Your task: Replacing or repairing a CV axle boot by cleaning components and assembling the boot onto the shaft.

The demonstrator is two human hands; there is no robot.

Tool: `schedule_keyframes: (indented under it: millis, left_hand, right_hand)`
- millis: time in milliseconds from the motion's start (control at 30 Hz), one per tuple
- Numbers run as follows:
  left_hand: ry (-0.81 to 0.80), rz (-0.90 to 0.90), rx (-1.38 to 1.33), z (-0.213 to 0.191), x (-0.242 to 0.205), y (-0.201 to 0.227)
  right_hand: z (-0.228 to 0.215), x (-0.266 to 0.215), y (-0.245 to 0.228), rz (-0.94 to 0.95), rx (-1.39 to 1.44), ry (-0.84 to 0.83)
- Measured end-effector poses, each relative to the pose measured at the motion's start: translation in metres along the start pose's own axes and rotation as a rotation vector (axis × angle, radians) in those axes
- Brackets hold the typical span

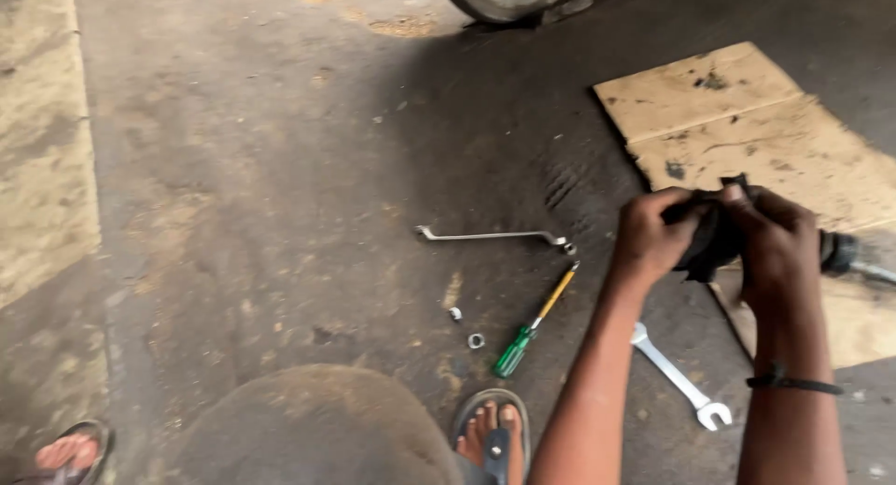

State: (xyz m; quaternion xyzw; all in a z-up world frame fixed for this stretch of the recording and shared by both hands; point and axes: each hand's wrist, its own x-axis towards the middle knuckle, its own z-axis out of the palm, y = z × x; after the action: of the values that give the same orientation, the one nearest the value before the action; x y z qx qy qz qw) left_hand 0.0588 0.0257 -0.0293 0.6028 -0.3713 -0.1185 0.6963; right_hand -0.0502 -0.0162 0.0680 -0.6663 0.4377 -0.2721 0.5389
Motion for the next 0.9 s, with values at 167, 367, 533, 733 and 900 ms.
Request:
schedule_keyframes:
  millis: [167,367,533,733,900]
  left_hand:
    - [0.027,-0.143,-0.029,0.021,-0.014,0.006]
    - [-0.163,-0.248,0.164,0.021,-0.012,0.022]
    - [-0.014,-0.317,-0.118,0.050,-0.028,-0.021]
    - [0.153,-0.373,-0.078,0.042,-0.041,0.013]
    - [0.224,-0.524,-0.423,0.033,-0.046,-0.022]
  right_hand:
    - [-0.005,0.038,0.066,-0.057,0.463,-0.046]
    - [-0.017,0.011,0.042,0.004,-0.108,0.043]
    - [-0.028,0.014,0.050,-0.113,0.164,-0.002]
    - [-0.024,0.021,0.055,0.117,0.048,-0.061]
    - [-0.004,0.025,0.084,0.089,-0.112,-0.079]
